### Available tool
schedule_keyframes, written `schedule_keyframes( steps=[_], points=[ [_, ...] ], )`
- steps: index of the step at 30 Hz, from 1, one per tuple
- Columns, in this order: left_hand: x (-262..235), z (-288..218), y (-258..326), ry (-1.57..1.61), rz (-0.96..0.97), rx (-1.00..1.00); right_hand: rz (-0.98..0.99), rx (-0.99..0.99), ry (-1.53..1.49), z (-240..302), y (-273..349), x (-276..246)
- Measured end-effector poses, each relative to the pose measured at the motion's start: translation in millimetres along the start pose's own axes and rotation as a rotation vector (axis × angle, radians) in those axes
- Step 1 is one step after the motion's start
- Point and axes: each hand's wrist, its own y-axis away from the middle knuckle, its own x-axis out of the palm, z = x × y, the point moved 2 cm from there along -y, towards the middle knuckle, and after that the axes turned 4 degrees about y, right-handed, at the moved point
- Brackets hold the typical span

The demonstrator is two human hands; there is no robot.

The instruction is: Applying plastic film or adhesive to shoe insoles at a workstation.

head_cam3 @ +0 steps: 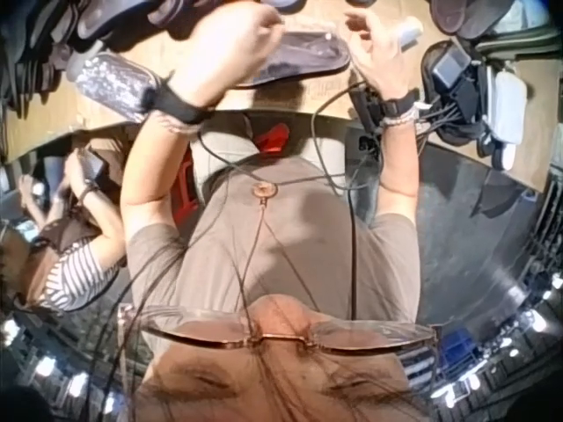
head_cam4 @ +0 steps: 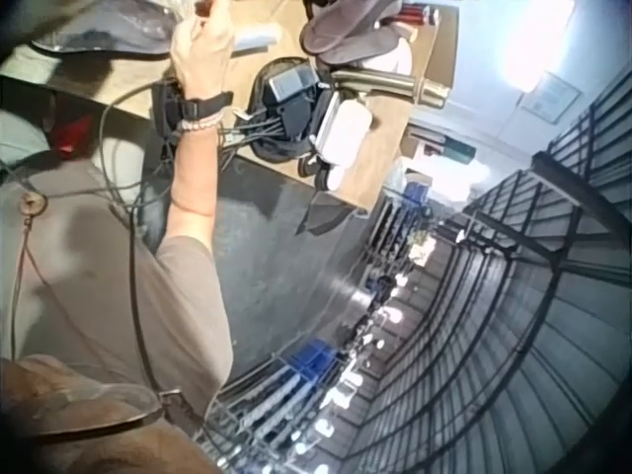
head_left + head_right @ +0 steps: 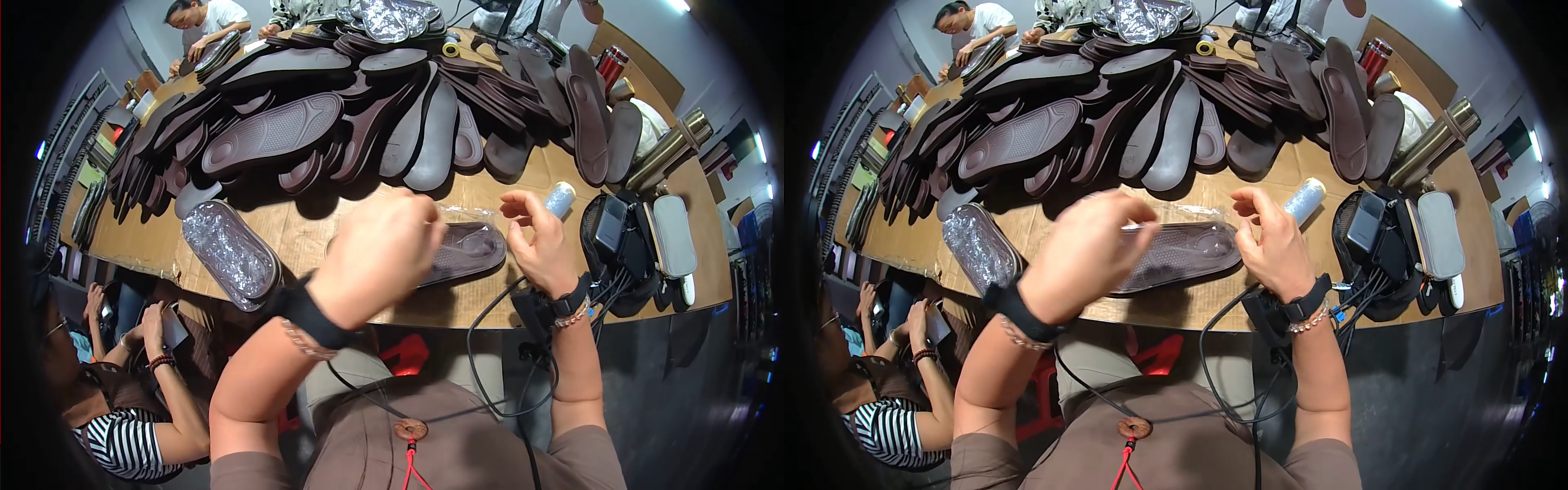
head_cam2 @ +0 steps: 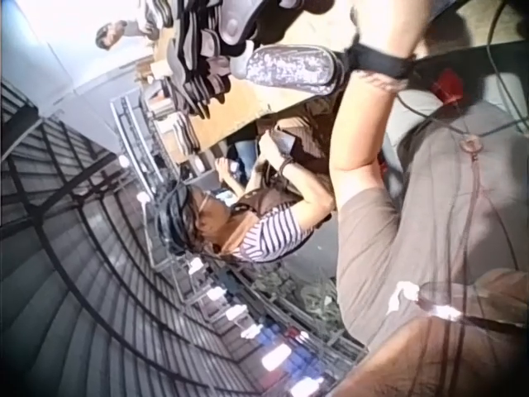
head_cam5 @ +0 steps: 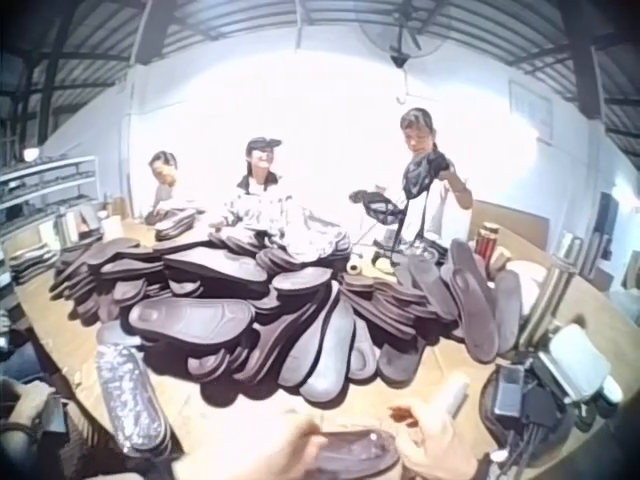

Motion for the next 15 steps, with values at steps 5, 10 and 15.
schedule_keyframes(
  steps=[5,10,15],
  points=[
    [44.9,-23.0,-26.7,-0.026,0.193,0.015,0.027,0.078,0.033,-8.4,16.1,3.6],
    [69.1,-12.3,-47.5,0.028,0.399,-0.096,0.047,0.093,0.048,-17.1,31.8,10.7],
    [57.5,-5.5,-59.9,0.187,0.443,-0.137,0.075,0.165,0.039,-16.5,35.1,15.9]
  ],
)
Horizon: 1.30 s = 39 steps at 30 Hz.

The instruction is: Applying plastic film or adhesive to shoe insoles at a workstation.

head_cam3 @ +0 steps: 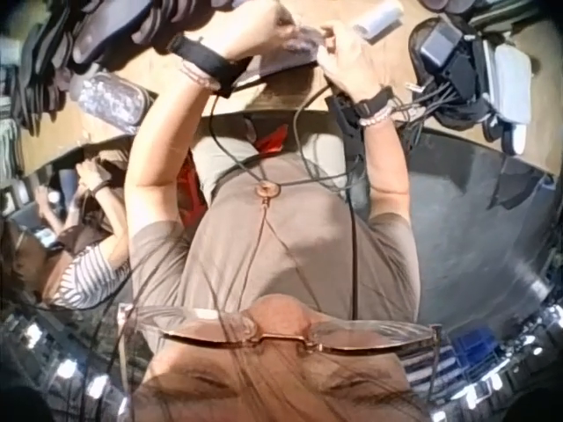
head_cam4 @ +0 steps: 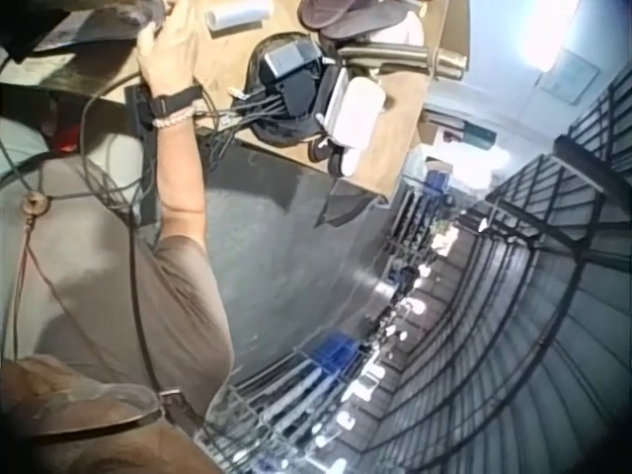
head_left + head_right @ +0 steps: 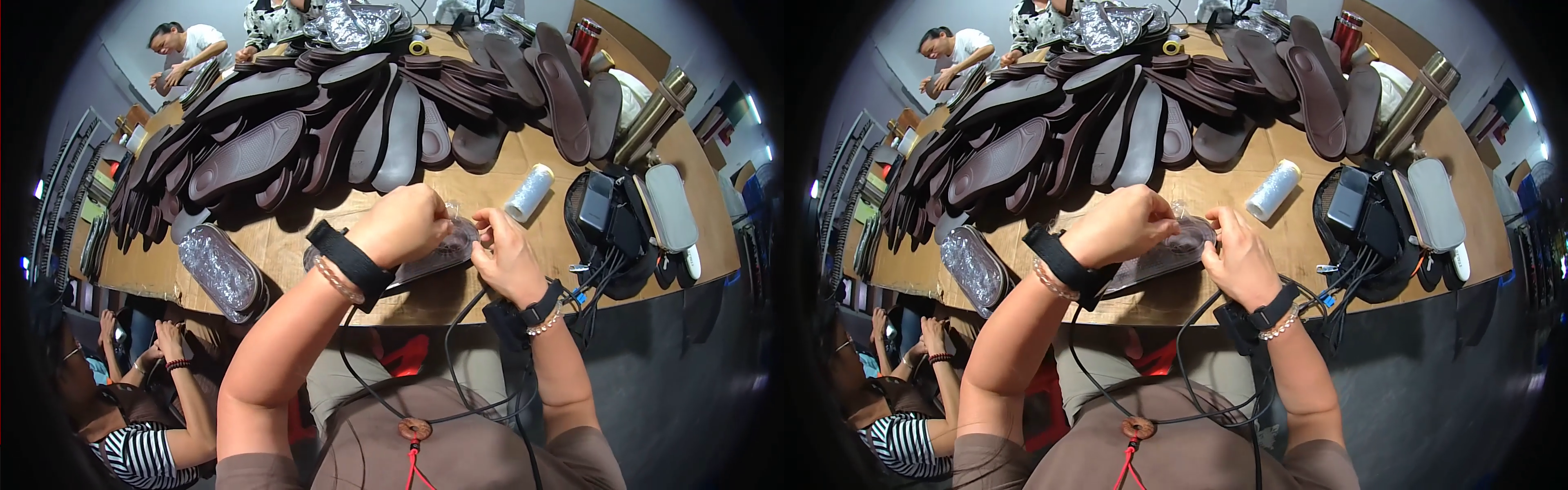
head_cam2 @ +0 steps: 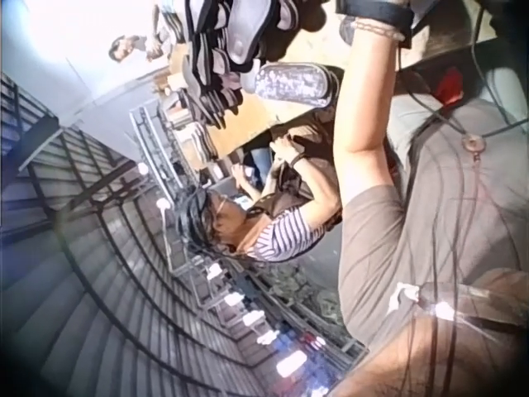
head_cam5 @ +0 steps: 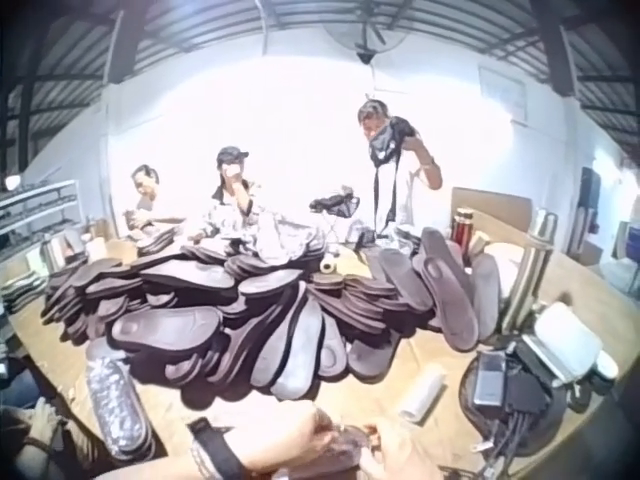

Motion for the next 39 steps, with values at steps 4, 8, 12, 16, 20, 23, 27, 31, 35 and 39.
schedule_keyframes(
  steps=[4,8,12,16,20,23,27,31,35,39],
  points=[
    [-8.9,-6.9,-2.7,0.0,0.018,-0.07,-0.032,0.014,-0.004,-6.0,-0.8,6.0],
    [-12.0,-4.0,-3.7,0.093,0.123,-0.169,-0.044,-0.03,0.07,-14.4,-1.2,12.6],
    [-12.6,-7.8,-0.2,0.303,0.207,-0.219,-0.014,-0.01,0.064,-11.0,-1.0,11.2],
    [-7.3,-0.5,-3.1,0.363,0.251,-0.219,-0.026,0.009,0.067,-7.6,-0.6,9.8],
    [-8.2,-8.0,-4.5,0.42,0.264,-0.22,-0.052,-0.01,0.067,-8.5,1.1,11.1],
    [-8.7,-9.2,-3.7,0.448,0.274,-0.225,-0.023,0.013,0.039,-5.3,1.4,6.3],
    [-3.8,-8.3,2.1,0.521,0.279,-0.189,-0.18,-0.066,-0.04,-6.0,-4.3,-4.0],
    [5.5,-0.7,19.5,0.243,0.164,0.102,-0.127,-0.002,-0.221,24.6,-8.8,-21.8],
    [1.0,-12.0,24.0,0.423,0.243,0.03,-0.141,-0.066,0.023,45.2,-7.5,-15.5],
    [-1.3,-9.6,25.0,0.408,0.235,-0.038,-0.2,-0.074,0.112,52.2,-12.3,-2.9]
  ],
)
